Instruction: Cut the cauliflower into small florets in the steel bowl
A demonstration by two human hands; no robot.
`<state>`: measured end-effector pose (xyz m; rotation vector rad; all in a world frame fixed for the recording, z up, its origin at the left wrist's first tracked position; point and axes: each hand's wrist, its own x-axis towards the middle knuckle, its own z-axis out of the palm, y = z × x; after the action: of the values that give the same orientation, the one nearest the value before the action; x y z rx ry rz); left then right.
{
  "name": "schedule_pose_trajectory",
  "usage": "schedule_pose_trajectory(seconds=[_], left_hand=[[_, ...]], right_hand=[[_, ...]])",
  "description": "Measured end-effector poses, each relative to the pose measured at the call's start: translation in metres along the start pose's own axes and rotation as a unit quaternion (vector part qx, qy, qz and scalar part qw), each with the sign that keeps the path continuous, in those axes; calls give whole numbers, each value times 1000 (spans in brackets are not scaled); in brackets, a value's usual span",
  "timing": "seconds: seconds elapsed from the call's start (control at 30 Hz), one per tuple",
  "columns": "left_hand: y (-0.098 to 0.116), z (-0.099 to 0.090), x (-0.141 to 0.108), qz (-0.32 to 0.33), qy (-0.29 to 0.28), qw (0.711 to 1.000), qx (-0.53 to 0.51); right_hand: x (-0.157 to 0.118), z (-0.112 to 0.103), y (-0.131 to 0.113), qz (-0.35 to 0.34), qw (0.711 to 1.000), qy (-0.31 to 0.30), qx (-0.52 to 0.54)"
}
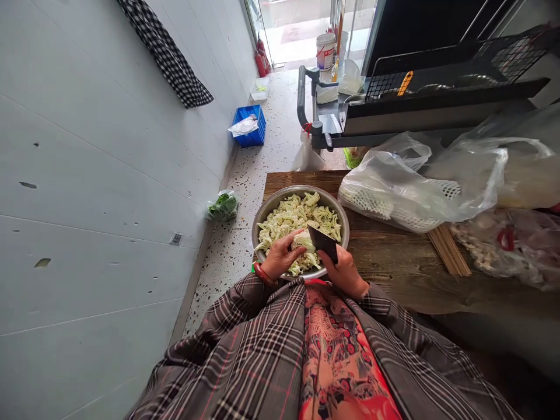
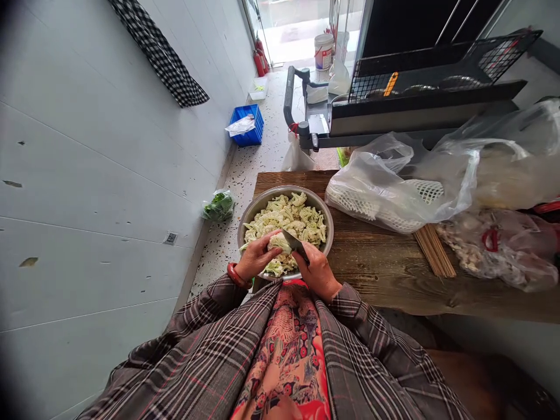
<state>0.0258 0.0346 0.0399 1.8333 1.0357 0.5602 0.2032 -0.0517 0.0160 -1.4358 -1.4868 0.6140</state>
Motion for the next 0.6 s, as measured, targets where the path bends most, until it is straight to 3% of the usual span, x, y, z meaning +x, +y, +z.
schedule_pose_trajectory(seconds=[0.13,0.3,0.43,0.5,0.6], left_hand=[[-2,6,0,18,23,1000,-9],[-11,10,2,-12,31,998,-61],[-18,14,2,-33,20,992,-118],[-19,16,-1,-35,3,989,-142],[-20,19,-5,-40,-70,972,-220]], right_hand=[[-1,6,7,60,998,35,0],[0,9,10,181,981,57,42],[2,9,13,206,973,78,68],[3,8,21,231,964,99,83],[3,7,38,273,946,138,104]])
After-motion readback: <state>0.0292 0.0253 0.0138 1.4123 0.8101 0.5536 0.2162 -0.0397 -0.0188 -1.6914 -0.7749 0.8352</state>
